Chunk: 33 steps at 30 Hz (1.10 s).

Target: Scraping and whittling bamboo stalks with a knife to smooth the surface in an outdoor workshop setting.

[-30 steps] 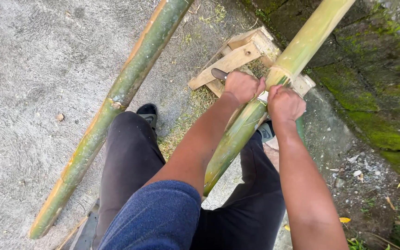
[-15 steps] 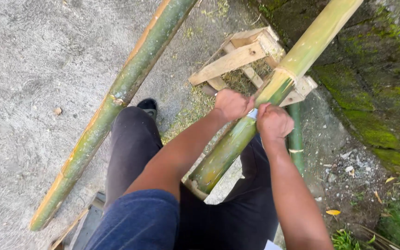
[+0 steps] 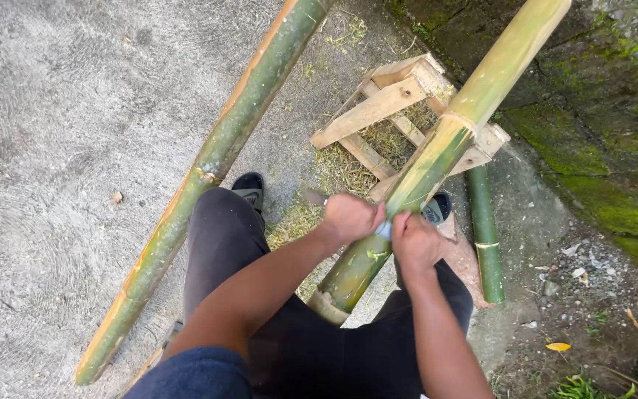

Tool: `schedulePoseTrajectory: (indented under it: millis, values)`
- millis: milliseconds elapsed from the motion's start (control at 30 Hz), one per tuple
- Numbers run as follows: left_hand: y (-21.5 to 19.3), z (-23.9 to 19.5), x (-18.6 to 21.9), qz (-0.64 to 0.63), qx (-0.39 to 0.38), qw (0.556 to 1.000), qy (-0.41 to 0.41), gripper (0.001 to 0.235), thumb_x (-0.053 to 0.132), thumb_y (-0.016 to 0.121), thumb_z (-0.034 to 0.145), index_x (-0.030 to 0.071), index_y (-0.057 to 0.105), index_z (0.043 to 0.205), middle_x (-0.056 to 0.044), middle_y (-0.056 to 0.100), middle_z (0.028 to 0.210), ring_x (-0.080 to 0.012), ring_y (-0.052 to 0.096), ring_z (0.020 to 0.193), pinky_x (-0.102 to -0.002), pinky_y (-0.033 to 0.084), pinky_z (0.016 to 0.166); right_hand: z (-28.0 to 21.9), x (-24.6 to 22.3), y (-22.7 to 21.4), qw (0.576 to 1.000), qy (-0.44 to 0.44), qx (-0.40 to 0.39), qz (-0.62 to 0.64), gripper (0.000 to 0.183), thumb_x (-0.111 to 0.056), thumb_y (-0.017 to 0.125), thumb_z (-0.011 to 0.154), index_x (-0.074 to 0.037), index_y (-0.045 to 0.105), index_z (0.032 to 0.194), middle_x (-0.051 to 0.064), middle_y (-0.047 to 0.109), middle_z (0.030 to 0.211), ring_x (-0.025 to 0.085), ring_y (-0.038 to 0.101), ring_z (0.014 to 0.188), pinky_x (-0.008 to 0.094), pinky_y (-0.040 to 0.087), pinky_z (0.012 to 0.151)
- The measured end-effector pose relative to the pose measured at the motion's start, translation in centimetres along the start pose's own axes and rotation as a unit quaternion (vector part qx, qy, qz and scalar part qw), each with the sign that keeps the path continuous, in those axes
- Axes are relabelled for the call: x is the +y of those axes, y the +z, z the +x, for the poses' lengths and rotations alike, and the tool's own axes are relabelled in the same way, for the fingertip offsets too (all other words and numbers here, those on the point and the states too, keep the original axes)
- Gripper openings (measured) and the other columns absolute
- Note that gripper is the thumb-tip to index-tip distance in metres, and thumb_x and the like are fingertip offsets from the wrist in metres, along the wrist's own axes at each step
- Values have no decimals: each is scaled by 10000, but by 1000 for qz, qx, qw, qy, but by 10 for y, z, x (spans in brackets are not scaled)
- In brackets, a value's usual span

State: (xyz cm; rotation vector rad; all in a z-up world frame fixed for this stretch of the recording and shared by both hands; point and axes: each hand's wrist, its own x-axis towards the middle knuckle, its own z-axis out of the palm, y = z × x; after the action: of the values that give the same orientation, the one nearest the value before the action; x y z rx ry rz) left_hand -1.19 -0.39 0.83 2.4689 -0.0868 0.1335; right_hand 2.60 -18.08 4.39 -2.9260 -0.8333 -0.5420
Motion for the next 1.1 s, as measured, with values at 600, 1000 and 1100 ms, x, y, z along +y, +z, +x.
schedulePoseTrajectory:
  millis: [600, 1000, 1100]
  values:
    - [34, 292, -2, 57, 155, 985, 58, 577, 429, 455, 939, 190, 685, 467, -76, 648, 480, -297, 647, 447, -446, 538, 501, 202, 160, 73, 996, 35, 77, -26, 357, -137, 594, 953, -108, 649, 602, 103, 564, 541, 275, 532, 423, 412, 446, 476]
    - [22, 226, 4, 79, 105, 989, 67, 617, 436, 430, 973, 178, 673, 467, -62, 649, 480, -274, 637, 423, -449, 517, 484, 148, 121, 60, 990, 38, 102, -85, 395, -240, 605, 1001, -128, 681, 630, 126, 647, 605, 313, 619, 478, 435, 506, 494]
    - [29, 213, 0, 68, 117, 989, 57, 606, 442, 440, 972, 193, 675, 472, -60, 650, 488, -280, 642, 446, -441, 519, 481, 140, 115, 61, 992, 44, 95, -77, 416, -249, 618, 1007, -129, 674, 613, 135, 655, 608, 334, 633, 486, 455, 516, 503]
